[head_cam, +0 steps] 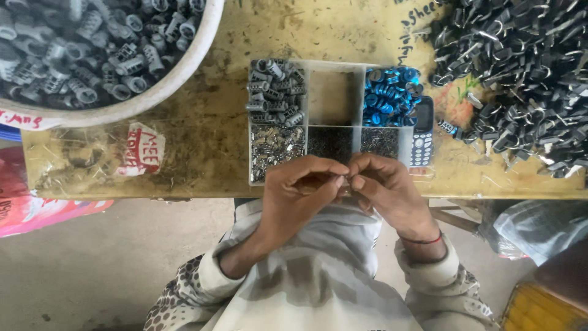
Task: The person sits at a workbench and assembles small metal components by hand. They pick individual pieces from a compartment box, press and fit the pieces together between their fingers, and place the finished assemblies onto a pile on the table, repeating the cycle.
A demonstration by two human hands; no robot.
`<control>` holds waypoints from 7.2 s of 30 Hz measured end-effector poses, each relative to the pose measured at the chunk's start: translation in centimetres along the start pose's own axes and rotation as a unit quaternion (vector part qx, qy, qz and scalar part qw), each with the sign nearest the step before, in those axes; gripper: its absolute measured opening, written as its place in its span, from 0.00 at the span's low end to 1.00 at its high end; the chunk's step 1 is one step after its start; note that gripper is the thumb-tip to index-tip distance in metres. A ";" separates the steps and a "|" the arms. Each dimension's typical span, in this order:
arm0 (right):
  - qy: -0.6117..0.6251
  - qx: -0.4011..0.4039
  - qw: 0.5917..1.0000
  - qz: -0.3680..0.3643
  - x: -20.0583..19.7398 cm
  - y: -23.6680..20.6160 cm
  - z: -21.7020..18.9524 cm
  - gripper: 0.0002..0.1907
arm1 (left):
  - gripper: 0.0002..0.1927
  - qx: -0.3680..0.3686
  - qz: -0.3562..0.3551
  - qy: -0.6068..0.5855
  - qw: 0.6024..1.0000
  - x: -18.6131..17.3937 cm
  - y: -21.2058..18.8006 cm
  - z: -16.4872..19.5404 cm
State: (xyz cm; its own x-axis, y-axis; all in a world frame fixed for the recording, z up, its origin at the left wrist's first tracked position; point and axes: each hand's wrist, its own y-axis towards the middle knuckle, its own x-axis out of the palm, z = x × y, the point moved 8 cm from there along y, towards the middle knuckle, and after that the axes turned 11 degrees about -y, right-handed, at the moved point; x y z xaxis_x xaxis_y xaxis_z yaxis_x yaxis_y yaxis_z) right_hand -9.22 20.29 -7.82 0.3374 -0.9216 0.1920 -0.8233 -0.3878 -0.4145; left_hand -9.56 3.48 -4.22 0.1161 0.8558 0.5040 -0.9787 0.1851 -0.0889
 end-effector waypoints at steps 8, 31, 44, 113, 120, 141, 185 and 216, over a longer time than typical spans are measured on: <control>0.101 -0.027 0.994 -0.040 1.1 0.2 0.7 0.12 | 0.10 0.077 -0.047 0.061 0.994 1.0 -0.2 1.6; -0.024 0.081 0.992 -0.093 1.3 -0.5 -2.2 0.14 | 0.04 -0.055 -0.118 0.165 0.978 0.3 0.0 0.6; -0.691 -0.103 0.698 0.155 -2.1 0.3 -6.4 0.06 | 0.04 -0.010 -0.089 0.140 0.986 -0.6 0.5 -0.3; -0.467 -0.366 0.787 0.170 6.8 10.7 -13.5 0.09 | 0.03 -0.180 -0.040 -0.094 0.978 -1.9 -2.6 -0.8; -0.520 -0.371 0.768 0.038 5.9 0.0 -12.4 0.22 | 0.05 -0.118 -0.080 -0.138 0.980 -2.1 -1.7 0.0; -0.482 -0.360 0.789 0.121 4.4 -3.0 -7.9 0.27 | 0.05 -0.143 0.031 0.035 0.989 -1.4 -1.0 -0.5; -0.597 -0.184 0.768 0.139 1.8 -1.5 -11.2 0.11 | 0.10 0.187 -0.017 0.169 0.968 0.9 -2.9 3.8; -0.382 -0.253 0.876 0.154 -2.3 -4.0 -7.7 0.14 | 0.19 0.205 -0.226 0.301 0.903 2.3 -0.8 2.5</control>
State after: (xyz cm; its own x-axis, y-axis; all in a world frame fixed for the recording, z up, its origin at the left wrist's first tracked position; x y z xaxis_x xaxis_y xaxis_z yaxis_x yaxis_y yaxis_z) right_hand -10.22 24.10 0.30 0.1117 -0.7998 -0.5898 -0.9605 -0.2391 0.1423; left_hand -8.93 4.10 -0.87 0.4704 0.8678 -0.1602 -0.7742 0.4929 0.3971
